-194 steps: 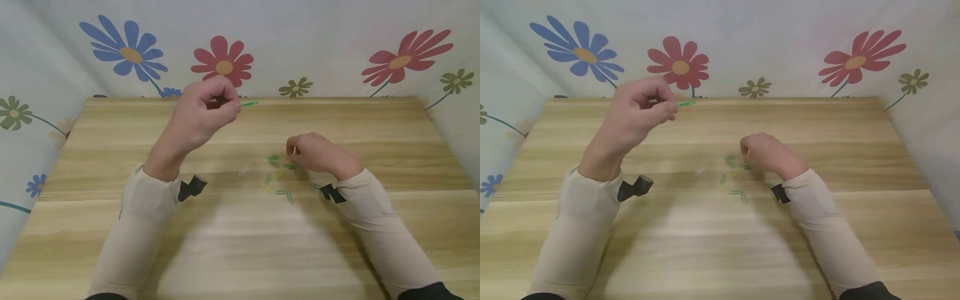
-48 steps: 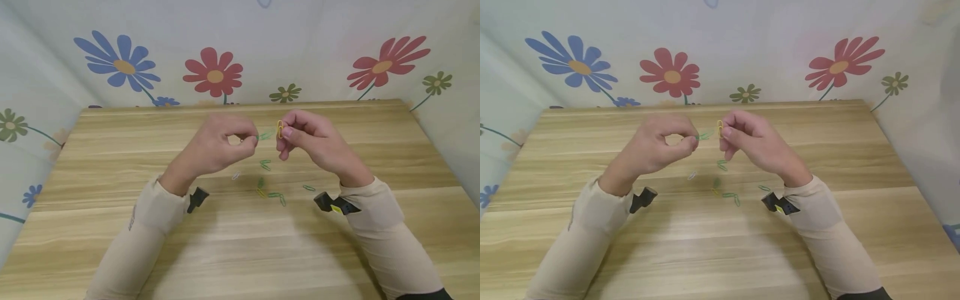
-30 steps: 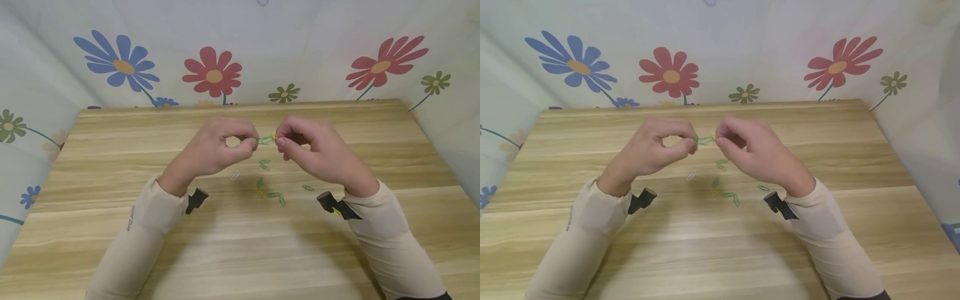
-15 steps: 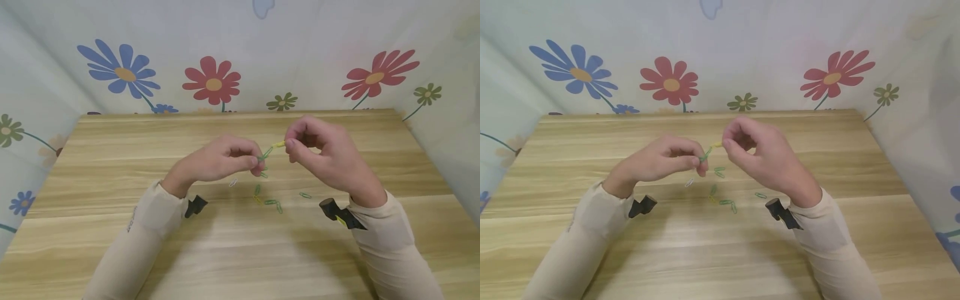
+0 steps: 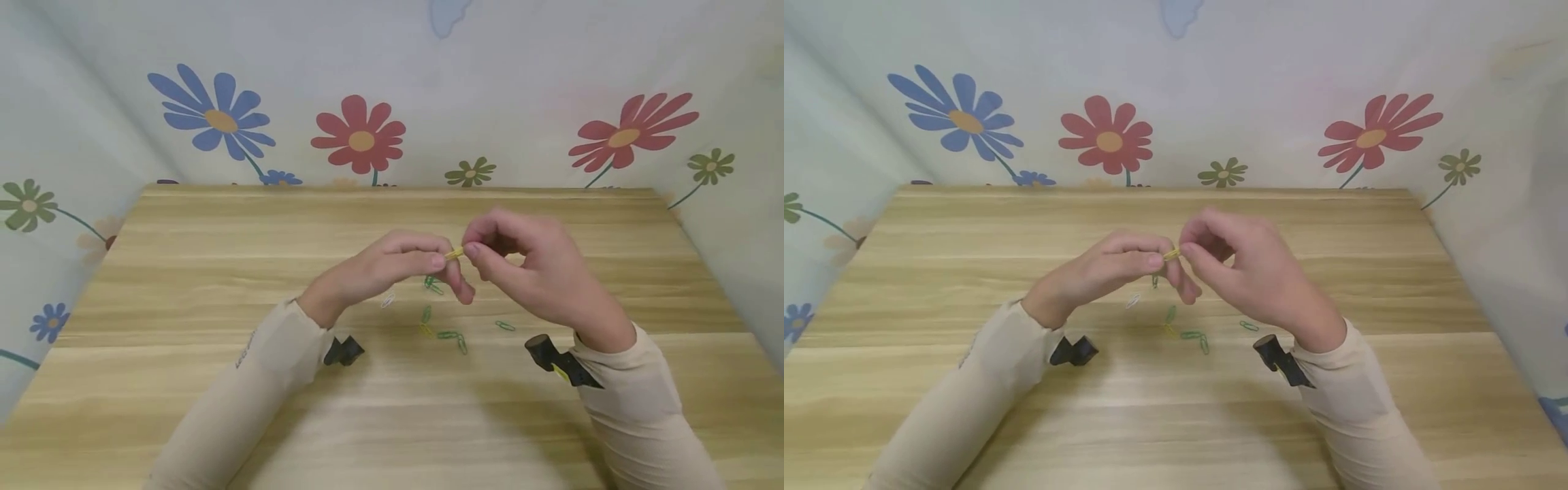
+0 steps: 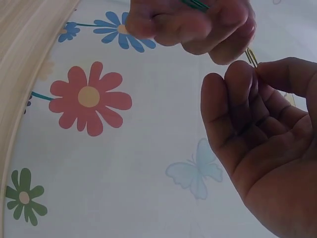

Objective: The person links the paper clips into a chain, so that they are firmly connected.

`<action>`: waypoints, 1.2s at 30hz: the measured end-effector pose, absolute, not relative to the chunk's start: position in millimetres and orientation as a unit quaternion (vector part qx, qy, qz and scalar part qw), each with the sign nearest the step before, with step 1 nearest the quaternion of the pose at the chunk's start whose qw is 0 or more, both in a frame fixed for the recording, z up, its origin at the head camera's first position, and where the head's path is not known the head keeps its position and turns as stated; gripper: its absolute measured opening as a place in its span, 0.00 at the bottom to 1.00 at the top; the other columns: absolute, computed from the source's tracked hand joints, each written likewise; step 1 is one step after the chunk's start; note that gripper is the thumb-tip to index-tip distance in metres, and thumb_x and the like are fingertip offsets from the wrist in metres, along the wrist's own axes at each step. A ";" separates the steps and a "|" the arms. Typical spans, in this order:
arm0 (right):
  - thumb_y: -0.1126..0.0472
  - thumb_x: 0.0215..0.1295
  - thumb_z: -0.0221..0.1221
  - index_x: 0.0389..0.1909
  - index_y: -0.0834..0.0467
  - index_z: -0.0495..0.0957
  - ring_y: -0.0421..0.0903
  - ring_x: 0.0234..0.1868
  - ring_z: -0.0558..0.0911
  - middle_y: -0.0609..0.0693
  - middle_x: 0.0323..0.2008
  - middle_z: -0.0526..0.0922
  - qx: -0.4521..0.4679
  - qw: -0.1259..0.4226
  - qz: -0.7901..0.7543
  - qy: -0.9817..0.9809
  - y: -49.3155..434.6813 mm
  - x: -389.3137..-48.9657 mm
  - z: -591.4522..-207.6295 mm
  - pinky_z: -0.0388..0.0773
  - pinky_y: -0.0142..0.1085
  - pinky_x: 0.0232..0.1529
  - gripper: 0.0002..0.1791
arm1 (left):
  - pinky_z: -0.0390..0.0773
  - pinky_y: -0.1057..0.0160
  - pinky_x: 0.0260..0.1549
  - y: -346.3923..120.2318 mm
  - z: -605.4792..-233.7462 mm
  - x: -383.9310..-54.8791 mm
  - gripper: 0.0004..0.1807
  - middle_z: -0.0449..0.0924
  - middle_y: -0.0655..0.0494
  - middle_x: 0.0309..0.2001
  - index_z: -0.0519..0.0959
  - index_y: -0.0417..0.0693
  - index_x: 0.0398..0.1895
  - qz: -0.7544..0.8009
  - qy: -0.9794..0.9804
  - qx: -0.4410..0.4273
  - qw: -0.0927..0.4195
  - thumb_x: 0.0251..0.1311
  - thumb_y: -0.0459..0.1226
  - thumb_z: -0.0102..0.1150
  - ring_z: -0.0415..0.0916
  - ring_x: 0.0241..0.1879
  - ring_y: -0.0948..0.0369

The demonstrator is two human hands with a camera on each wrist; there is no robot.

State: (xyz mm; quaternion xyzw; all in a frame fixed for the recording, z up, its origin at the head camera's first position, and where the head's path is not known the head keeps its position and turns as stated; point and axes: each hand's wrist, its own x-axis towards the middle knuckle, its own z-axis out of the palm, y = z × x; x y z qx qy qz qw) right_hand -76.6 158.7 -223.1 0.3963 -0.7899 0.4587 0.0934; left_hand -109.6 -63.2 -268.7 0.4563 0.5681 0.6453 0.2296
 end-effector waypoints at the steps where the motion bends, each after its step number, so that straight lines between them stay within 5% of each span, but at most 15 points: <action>1: 0.77 0.64 0.59 0.36 0.61 0.80 0.40 0.25 0.76 0.43 0.27 0.78 0.395 0.094 0.459 -0.790 159.2 -76.1 -222.7 0.75 0.30 0.28 0.08 | 0.74 0.45 0.56 -62.2 -268.6 -109.8 0.17 0.85 0.41 0.38 0.79 0.33 0.37 0.652 0.562 0.452 0.234 0.74 0.36 0.42 0.82 0.45 0.44; 8: 0.79 0.63 0.60 0.37 0.65 0.79 0.41 0.24 0.78 0.43 0.27 0.79 0.403 0.107 0.468 -0.779 158.5 -76.0 -221.4 0.77 0.30 0.29 0.08 | 0.80 0.52 0.31 -68.6 -264.6 -108.5 0.14 0.74 0.46 0.20 0.76 0.33 0.31 0.669 0.557 0.422 0.253 0.72 0.35 0.47 0.74 0.21 0.49; 12: 0.79 0.62 0.61 0.37 0.66 0.79 0.40 0.24 0.78 0.44 0.28 0.80 0.398 0.115 0.463 -0.783 159.0 -78.8 -222.2 0.76 0.29 0.29 0.07 | 0.62 0.63 0.13 -75.3 -261.1 -109.1 0.15 0.60 0.52 0.15 0.76 0.32 0.33 0.668 0.580 0.410 0.222 0.71 0.37 0.50 0.55 0.13 0.57; 15: 0.78 0.64 0.60 0.37 0.65 0.79 0.40 0.23 0.77 0.44 0.27 0.79 0.383 0.110 0.456 -0.796 161.9 -82.2 -223.2 0.75 0.29 0.27 0.06 | 0.49 0.64 0.13 -80.7 -257.9 -110.1 0.14 0.56 0.53 0.15 0.79 0.33 0.35 0.669 0.595 0.402 0.189 0.71 0.39 0.53 0.48 0.12 0.59; 19: 0.74 0.67 0.61 0.36 0.61 0.80 0.40 0.22 0.76 0.44 0.25 0.77 0.362 0.085 0.423 -0.827 168.3 -87.5 -224.5 0.73 0.30 0.26 0.05 | 0.47 0.63 0.13 -87.9 -252.5 -111.2 0.13 0.55 0.53 0.14 0.82 0.33 0.38 0.670 0.605 0.397 0.166 0.70 0.37 0.55 0.45 0.12 0.59; 23: 0.69 0.69 0.61 0.37 0.56 0.81 0.42 0.24 0.75 0.44 0.25 0.77 0.340 0.023 0.354 -0.871 175.6 -91.6 -227.5 0.74 0.33 0.27 0.04 | 0.47 0.63 0.12 -93.2 -245.5 -112.1 0.12 0.56 0.54 0.14 0.83 0.32 0.38 0.666 0.614 0.399 0.144 0.70 0.34 0.54 0.46 0.12 0.59; 31: 0.64 0.70 0.61 0.40 0.57 0.79 0.43 0.26 0.73 0.45 0.26 0.76 0.268 -0.195 0.181 -0.926 191.2 -100.2 -260.7 0.72 0.40 0.30 0.01 | 0.49 0.63 0.11 -98.4 -239.2 -111.6 0.12 0.62 0.52 0.14 0.80 0.25 0.40 0.680 0.602 0.407 0.098 0.66 0.30 0.52 0.48 0.11 0.60; 36: 0.65 0.68 0.62 0.34 0.56 0.77 0.43 0.27 0.72 0.45 0.26 0.75 0.253 -0.235 0.134 -0.929 204.6 -96.9 -291.5 0.71 0.39 0.33 0.04 | 0.50 0.64 0.12 -97.8 -238.9 -110.0 0.12 0.63 0.52 0.13 0.80 0.25 0.41 0.676 0.606 0.413 0.071 0.66 0.30 0.52 0.47 0.11 0.60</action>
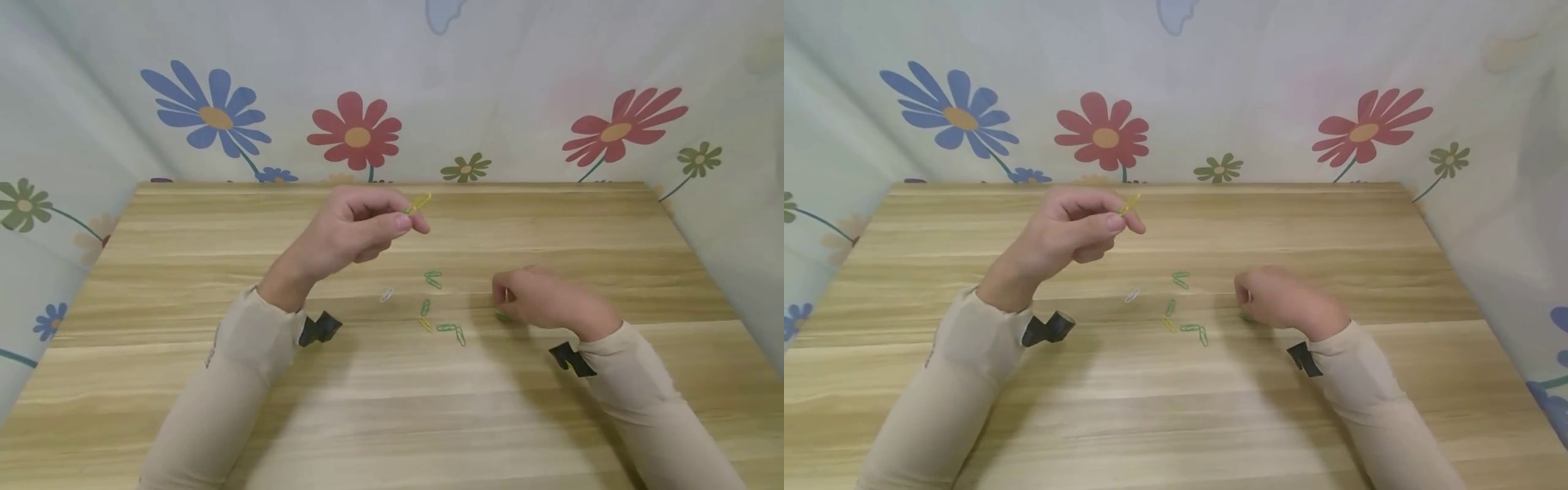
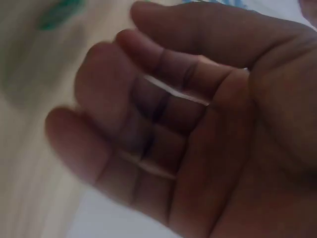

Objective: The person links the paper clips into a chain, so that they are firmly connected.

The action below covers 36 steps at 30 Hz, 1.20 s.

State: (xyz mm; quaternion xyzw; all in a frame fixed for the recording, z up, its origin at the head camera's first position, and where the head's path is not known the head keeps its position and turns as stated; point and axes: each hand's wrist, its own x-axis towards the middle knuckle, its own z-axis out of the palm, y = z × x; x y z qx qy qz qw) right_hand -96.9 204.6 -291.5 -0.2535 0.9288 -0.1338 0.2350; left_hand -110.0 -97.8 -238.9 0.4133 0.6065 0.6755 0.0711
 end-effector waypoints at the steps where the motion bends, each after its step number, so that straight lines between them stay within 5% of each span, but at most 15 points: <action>1: 0.65 0.67 0.62 0.32 0.55 0.76 0.43 0.27 0.71 0.45 0.26 0.74 -0.252 0.239 -0.128 0.929 207.2 -95.5 -296.8 0.70 0.39 0.32 0.05 | 0.53 0.63 0.13 -97.2 -238.9 -109.6 0.11 0.62 0.52 0.13 0.80 0.26 0.40 0.671 0.612 0.414 0.062 0.66 0.30 0.52 0.48 0.12 0.60; 6: 0.65 0.63 0.63 0.28 0.54 0.72 0.44 0.27 0.70 0.46 0.24 0.71 -0.245 0.241 -0.107 0.933 213.3 -90.2 -313.4 0.67 0.38 0.31 0.09 | 0.63 0.62 0.23 -94.5 -236.2 -104.3 0.08 0.71 0.53 0.18 0.82 0.31 0.38 0.630 0.663 0.405 -0.007 0.66 0.28 0.54 0.63 0.17 0.61; 9: 0.65 0.62 0.63 0.27 0.54 0.71 0.45 0.27 0.69 0.46 0.23 0.70 -0.243 0.233 -0.111 0.935 213.4 -89.2 -316.1 0.66 0.39 0.31 0.10 | 0.63 0.62 0.22 -93.4 -233.2 -100.1 0.07 0.79 0.54 0.25 0.83 0.33 0.38 0.605 0.688 0.398 -0.044 0.66 0.28 0.55 0.64 0.17 0.60; 11: 0.66 0.62 0.62 0.27 0.54 0.71 0.45 0.27 0.69 0.46 0.23 0.69 -0.241 0.234 -0.118 0.935 213.1 -89.1 -317.0 0.66 0.39 0.31 0.10 | 0.60 0.63 0.20 -93.7 -232.3 -98.6 0.07 0.79 0.56 0.25 0.83 0.34 0.39 0.591 0.701 0.394 -0.057 0.66 0.27 0.56 0.55 0.15 0.59; 20: 0.69 0.51 0.59 0.25 0.54 0.72 0.44 0.25 0.69 0.46 0.22 0.69 -0.226 0.254 -0.137 0.930 212.2 -92.1 -320.8 0.65 0.37 0.28 0.08 | 0.63 0.62 0.21 -94.5 -234.2 -102.9 0.07 0.73 0.55 0.23 0.84 0.40 0.40 0.550 0.751 0.364 -0.032 0.69 0.32 0.57 0.60 0.18 0.57; 27: 0.69 0.47 0.59 0.24 0.54 0.72 0.44 0.24 0.68 0.46 0.21 0.69 -0.222 0.254 -0.142 0.931 210.3 -92.8 -323.7 0.64 0.37 0.26 0.07 | 0.72 0.60 0.17 -93.0 -236.9 -110.1 0.08 0.69 0.43 0.20 0.80 0.35 0.35 0.616 0.692 0.377 0.007 0.69 0.29 0.52 0.79 0.30 0.53; 36: 0.69 0.45 0.57 0.23 0.54 0.70 0.43 0.22 0.66 0.46 0.20 0.68 -0.226 0.251 -0.147 0.930 209.5 -93.9 -325.5 0.62 0.36 0.25 0.08 | 0.75 0.58 0.18 -96.1 -237.1 -114.2 0.09 0.73 0.49 0.20 0.82 0.33 0.37 0.622 0.680 0.388 -0.002 0.69 0.30 0.52 0.66 0.13 0.55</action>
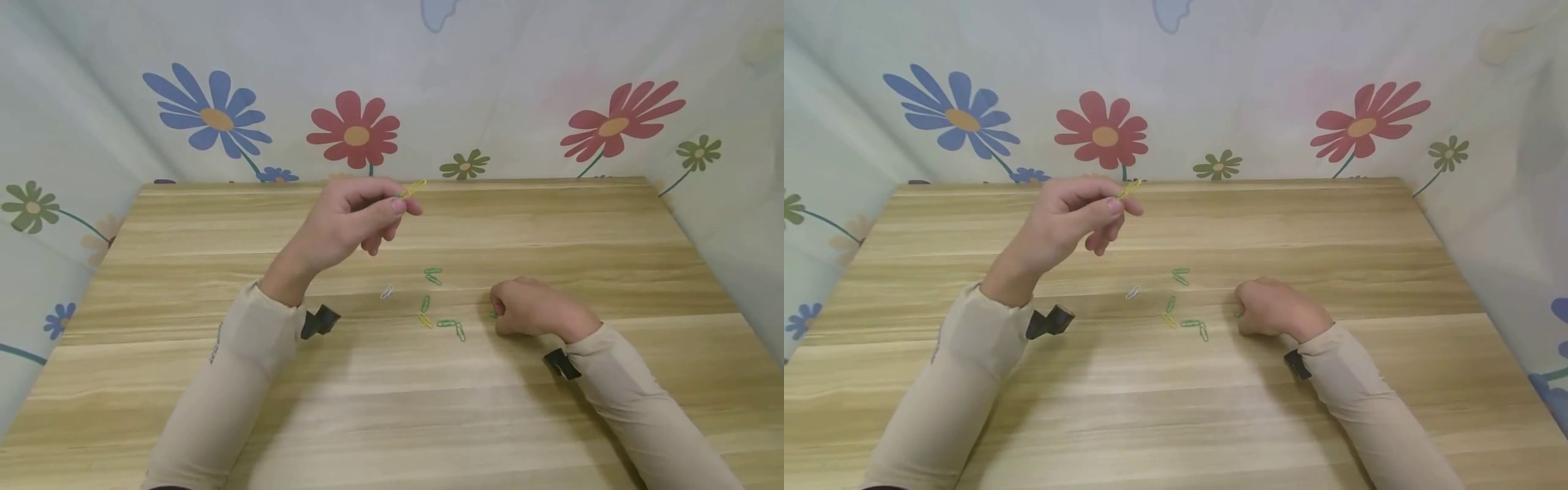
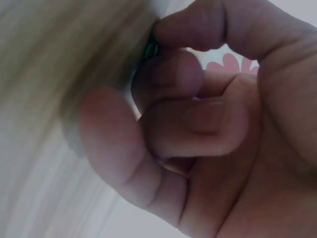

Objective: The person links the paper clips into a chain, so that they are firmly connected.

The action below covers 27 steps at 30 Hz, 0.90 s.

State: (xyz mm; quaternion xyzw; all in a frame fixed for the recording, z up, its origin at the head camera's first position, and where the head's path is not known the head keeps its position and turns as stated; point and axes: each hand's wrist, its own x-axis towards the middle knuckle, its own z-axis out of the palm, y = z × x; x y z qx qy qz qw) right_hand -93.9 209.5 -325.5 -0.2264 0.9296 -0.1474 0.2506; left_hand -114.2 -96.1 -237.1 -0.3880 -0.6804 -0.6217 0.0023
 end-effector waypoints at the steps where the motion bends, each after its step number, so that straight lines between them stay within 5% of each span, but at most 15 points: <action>1: 0.69 0.45 0.57 0.23 0.54 0.70 0.44 0.22 0.66 0.46 0.21 0.68 -0.225 0.249 -0.150 0.930 209.5 -94.0 -325.2 0.62 0.37 0.25 0.08 | 0.75 0.58 0.18 -96.7 -237.3 -114.5 0.10 0.73 0.49 0.21 0.82 0.32 0.38 -0.621 -0.682 -0.387 0.003 0.69 0.30 0.52 0.66 0.13 0.55; 17: 0.71 0.52 0.57 0.23 0.60 0.72 0.49 0.25 0.71 0.50 0.21 0.72 -0.256 0.110 -0.087 0.956 201.2 -97.0 -332.4 0.74 0.45 0.29 0.05 | 0.75 0.59 0.16 -96.4 -236.8 -117.6 0.09 0.73 0.48 0.20 0.82 0.32 0.39 -0.621 -0.679 -0.391 0.009 0.69 0.29 0.53 0.66 0.14 0.55; 27: 0.69 0.61 0.53 0.26 0.56 0.68 0.42 0.21 0.65 0.46 0.19 0.65 -0.260 0.131 -0.208 0.934 204.6 -102.0 -325.6 0.64 0.37 0.25 0.07 | 0.71 0.60 0.16 -90.4 -242.1 -112.9 0.08 0.70 0.49 0.20 0.83 0.36 0.38 -0.604 -0.699 -0.382 -0.027 0.70 0.31 0.53 0.65 0.17 0.54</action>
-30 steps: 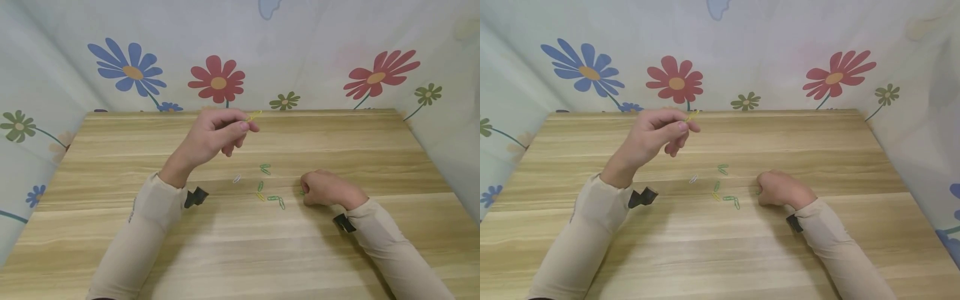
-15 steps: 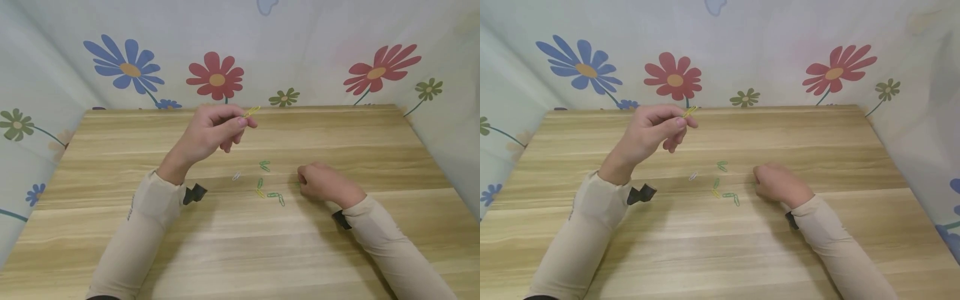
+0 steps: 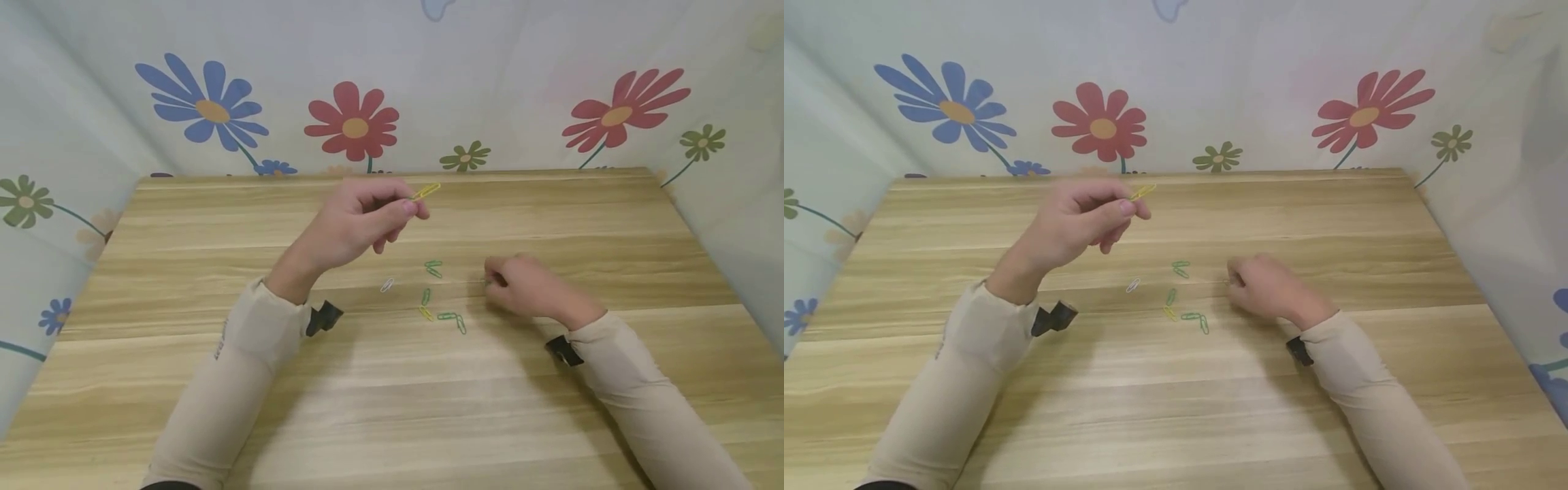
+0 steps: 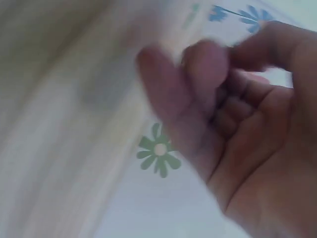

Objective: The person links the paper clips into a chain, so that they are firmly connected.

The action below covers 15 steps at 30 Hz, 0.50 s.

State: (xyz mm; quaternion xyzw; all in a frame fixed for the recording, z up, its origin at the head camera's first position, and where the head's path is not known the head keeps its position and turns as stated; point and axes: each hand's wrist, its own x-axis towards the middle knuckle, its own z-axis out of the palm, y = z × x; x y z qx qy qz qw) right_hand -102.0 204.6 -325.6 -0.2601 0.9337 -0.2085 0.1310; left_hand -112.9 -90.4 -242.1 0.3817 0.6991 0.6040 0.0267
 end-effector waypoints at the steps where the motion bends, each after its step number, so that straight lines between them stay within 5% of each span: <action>1: 0.69 0.62 0.51 0.27 0.56 0.67 0.41 0.20 0.65 0.45 0.19 0.65 -0.258 0.136 -0.237 0.927 205.2 -101.3 -322.7 0.63 0.36 0.25 0.07 | 0.69 0.61 0.16 -88.6 -243.6 -112.3 0.08 0.68 0.50 0.20 0.83 0.37 0.39 0.596 0.707 0.379 0.035 0.70 0.31 0.54 0.63 0.16 0.54; 8: 0.66 0.76 0.46 0.39 0.59 0.68 0.48 0.22 0.78 0.51 0.25 0.74 -0.259 0.165 -0.376 0.874 202.7 -89.5 -296.8 0.76 0.39 0.26 0.04 | 0.64 0.61 0.25 -71.6 -249.5 -103.8 0.09 0.67 0.57 0.20 0.84 0.51 0.33 0.498 0.779 0.372 0.086 0.70 0.37 0.56 0.59 0.19 0.60; 15: 0.69 0.76 0.51 0.40 0.60 0.71 0.45 0.25 0.81 0.50 0.29 0.78 -0.303 0.113 -0.457 0.829 198.1 -75.9 -279.2 0.82 0.41 0.30 0.03 | 0.63 0.65 0.23 -55.0 -253.4 -96.2 0.08 0.64 0.65 0.17 0.81 0.53 0.30 0.371 0.826 0.417 0.081 0.68 0.36 0.57 0.58 0.17 0.67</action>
